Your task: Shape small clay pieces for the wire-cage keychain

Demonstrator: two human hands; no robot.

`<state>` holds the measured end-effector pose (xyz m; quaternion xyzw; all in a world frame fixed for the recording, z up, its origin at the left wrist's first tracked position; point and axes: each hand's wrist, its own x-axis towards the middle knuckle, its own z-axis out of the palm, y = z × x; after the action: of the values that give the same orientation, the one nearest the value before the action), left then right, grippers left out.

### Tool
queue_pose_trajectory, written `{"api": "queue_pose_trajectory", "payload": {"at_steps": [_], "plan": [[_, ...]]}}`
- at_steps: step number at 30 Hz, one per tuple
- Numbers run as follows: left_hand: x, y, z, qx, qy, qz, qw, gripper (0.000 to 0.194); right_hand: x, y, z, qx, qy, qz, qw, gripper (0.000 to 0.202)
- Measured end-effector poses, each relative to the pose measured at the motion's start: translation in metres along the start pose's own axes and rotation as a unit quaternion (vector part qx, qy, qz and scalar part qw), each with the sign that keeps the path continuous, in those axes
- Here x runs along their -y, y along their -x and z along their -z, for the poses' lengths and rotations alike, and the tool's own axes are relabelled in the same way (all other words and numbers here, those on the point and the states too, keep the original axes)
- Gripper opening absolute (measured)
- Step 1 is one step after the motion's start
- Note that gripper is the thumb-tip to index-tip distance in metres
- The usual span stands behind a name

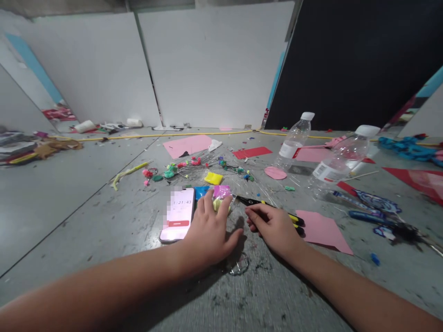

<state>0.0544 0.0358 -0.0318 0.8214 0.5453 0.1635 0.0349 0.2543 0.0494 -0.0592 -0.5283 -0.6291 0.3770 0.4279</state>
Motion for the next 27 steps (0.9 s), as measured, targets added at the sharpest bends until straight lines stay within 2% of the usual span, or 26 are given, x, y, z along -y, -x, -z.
{"api": "queue_pose_trajectory", "payload": {"at_steps": [7,18,27], "plan": [[0.010,-0.005,-0.016,-0.018,0.068,0.018,0.997,0.073,0.001,-0.001,0.000,-0.002,0.017,0.020,1.000,0.036],[0.022,-0.013,-0.006,0.002,0.048,-0.007,0.999,0.084,-0.005,-0.004,0.000,-0.012,0.030,0.017,0.999,0.030],[0.021,-0.018,-0.009,-0.005,0.053,-0.035,0.998,0.063,-0.004,-0.008,0.004,-0.047,0.097,0.045,0.993,0.024]]}}
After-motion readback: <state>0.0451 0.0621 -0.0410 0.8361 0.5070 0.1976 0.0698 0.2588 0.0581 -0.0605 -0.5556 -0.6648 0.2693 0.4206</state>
